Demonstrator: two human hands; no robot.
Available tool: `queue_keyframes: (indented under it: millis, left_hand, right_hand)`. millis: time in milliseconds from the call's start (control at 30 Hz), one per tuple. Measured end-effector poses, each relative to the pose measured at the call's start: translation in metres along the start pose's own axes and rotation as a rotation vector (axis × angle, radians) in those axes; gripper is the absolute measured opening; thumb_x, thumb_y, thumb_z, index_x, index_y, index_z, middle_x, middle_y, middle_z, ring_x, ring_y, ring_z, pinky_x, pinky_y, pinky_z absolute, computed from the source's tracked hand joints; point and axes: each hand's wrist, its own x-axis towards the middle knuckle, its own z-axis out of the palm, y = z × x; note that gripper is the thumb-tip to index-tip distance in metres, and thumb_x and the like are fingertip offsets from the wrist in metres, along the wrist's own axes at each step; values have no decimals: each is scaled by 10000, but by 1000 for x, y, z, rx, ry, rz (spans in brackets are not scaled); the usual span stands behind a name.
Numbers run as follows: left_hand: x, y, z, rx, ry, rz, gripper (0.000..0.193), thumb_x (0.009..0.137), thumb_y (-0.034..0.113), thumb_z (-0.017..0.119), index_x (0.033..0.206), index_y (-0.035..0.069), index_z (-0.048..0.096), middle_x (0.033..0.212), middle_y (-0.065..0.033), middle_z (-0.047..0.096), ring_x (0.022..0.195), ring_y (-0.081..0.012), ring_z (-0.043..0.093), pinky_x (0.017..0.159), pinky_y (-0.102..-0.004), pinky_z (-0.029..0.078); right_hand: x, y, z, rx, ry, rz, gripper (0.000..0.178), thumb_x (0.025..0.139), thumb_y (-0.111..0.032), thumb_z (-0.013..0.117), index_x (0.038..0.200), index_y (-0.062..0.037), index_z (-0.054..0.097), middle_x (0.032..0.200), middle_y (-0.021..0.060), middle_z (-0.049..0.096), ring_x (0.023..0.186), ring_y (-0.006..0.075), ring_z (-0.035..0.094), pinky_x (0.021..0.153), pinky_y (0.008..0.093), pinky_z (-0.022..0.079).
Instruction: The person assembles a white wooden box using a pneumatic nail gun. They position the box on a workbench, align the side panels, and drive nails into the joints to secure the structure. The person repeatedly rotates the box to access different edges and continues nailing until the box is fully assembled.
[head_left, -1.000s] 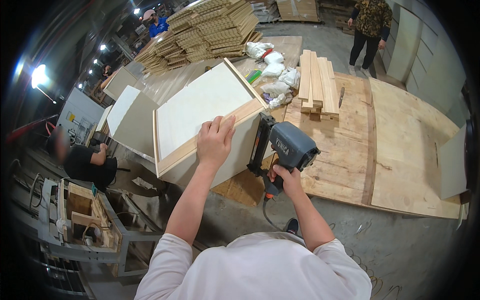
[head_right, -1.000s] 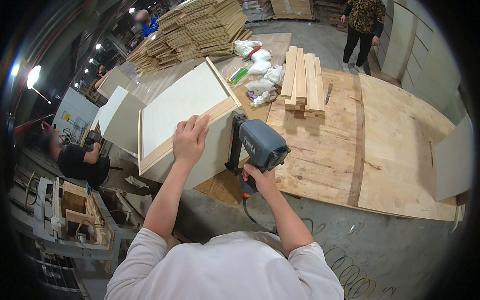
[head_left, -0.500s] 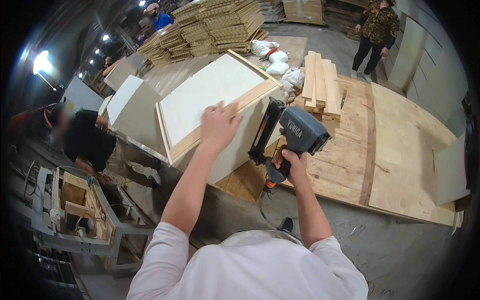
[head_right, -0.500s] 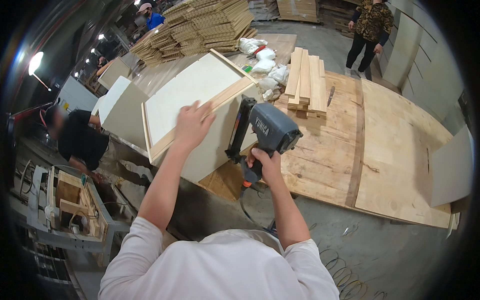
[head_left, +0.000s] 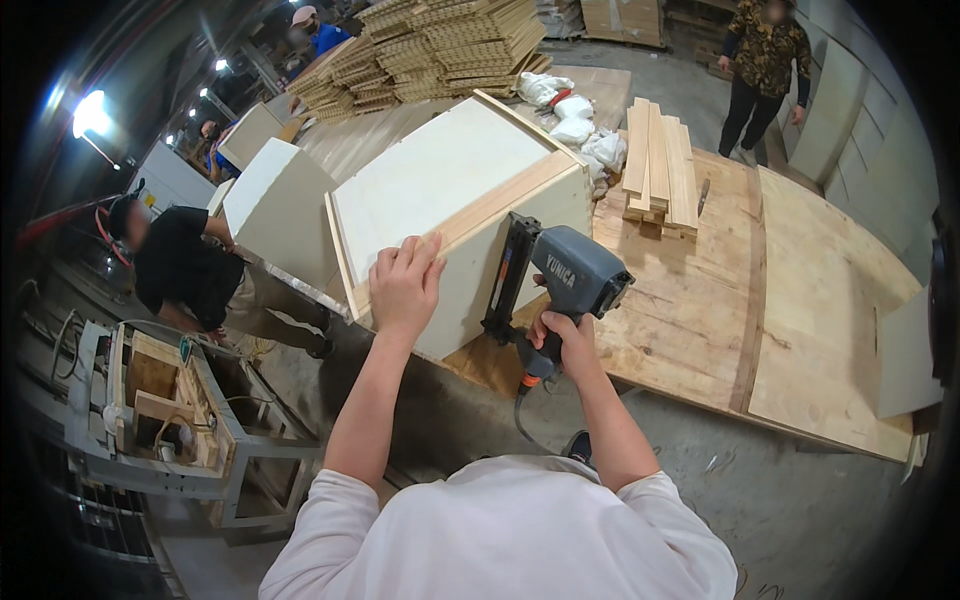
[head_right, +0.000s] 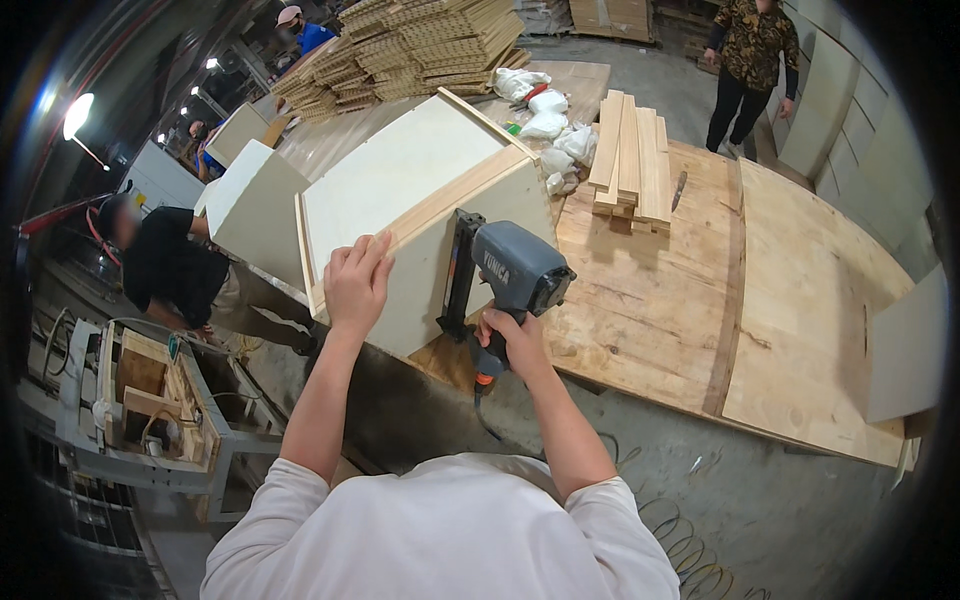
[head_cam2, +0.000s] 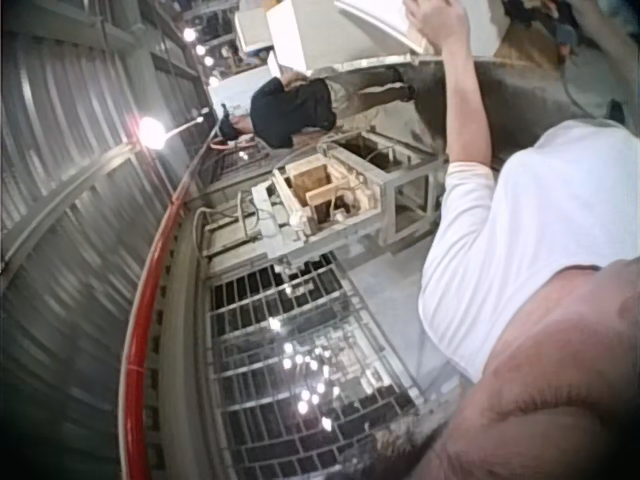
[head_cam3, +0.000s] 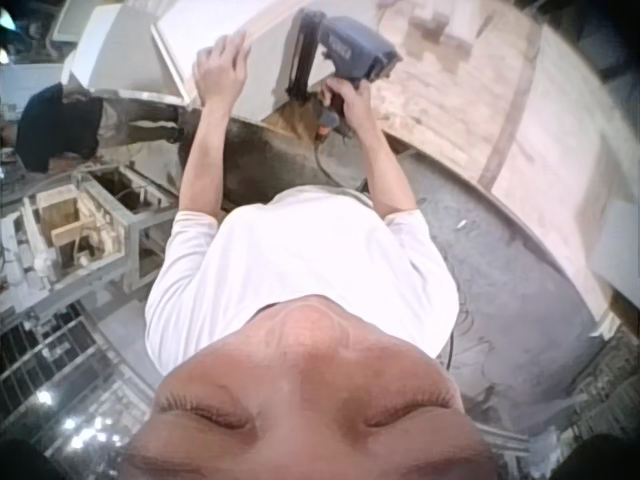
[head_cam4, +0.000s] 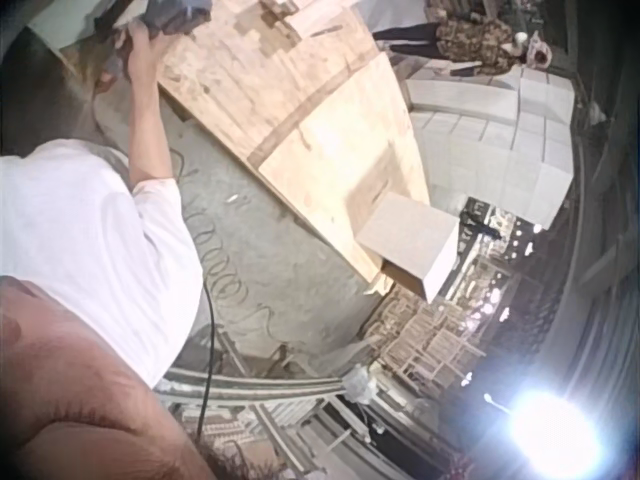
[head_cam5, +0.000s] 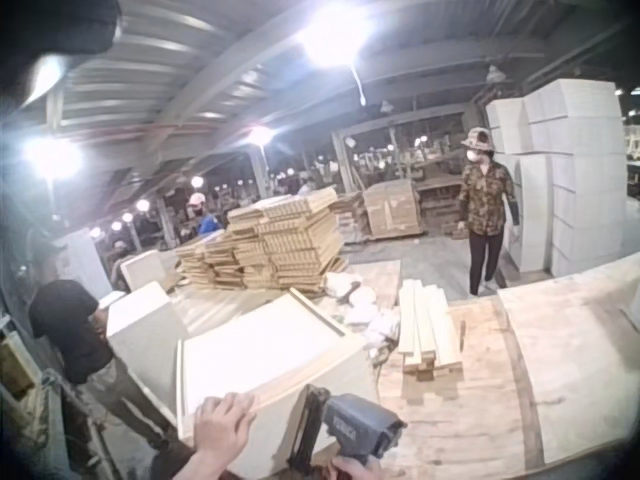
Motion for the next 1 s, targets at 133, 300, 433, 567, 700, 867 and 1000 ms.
queue_keyframes:
  millis: [133, 300, 433, 567, 700, 867, 1000]
  left_hand:
    - [1, -1, 0, 8, -3, -6, 324, 874, 286, 604, 1191, 232, 642, 1121, 5, 599, 935, -219, 534, 830, -373, 429]
    - [2, -1, 0, -10, -3, -4, 319, 875, 280, 604, 1187, 229, 644, 1121, 6, 598, 933, -221, 532, 827, -375, 428]
    - [4, 0, 2, 1, 6, 0, 310, 878, 278, 598, 1178, 220, 647, 1116, 5, 598, 930, -224, 533, 828, -377, 428]
    - [15, 13, 7, 35, -20, -35, 330, 876, 266, 605, 1196, 192, 634, 1136, -18, 614, 920, -250, 534, 821, -386, 442]
    - [32, 25, 8, -52, -167, -117, 364, 888, 305, 589, 1228, 176, 603, 1160, -41, 605, 995, -264, 526, 891, -402, 420]
    - [-6, -12, -10, -18, -60, -76, 376, 896, 302, 576, 1246, 164, 592, 1170, -47, 595, 1050, -267, 509, 985, -428, 350]
    - [-25, -16, -11, -86, -14, -86, 362, 881, 264, 597, 1224, 149, 611, 1159, -45, 594, 1009, -269, 506, 973, -427, 342]
  right_hand:
    - [1, 3, 0, 6, -2, -3, 127, 846, -128, 591, 854, -9, 548, 657, 51, 539, 594, 149, 545, 635, 315, 458]
    - [2, 6, -1, 0, -2, -10, 132, 848, -130, 592, 879, -8, 552, 659, 52, 541, 592, 147, 545, 626, 311, 457]
    - [3, 1, 3, -26, 2, -35, 137, 847, -133, 593, 889, -6, 562, 655, 44, 542, 589, 143, 546, 616, 302, 454]
    - [12, 1, -1, -127, 66, -18, 146, 853, -144, 584, 867, 2, 585, 635, 39, 553, 602, 138, 557, 614, 294, 453]
    - [5, 6, 0, -150, 31, 15, 180, 851, -157, 582, 739, -16, 580, 615, 57, 573, 604, 152, 565, 646, 309, 468]
    - [-8, 25, 9, -43, -55, 76, 150, 852, -134, 586, 759, -17, 579, 628, 62, 585, 625, 162, 574, 664, 319, 472]
    - [-8, 34, 14, -22, -75, 112, 116, 863, -118, 576, 853, -3, 587, 637, 59, 580, 617, 156, 567, 649, 317, 467]
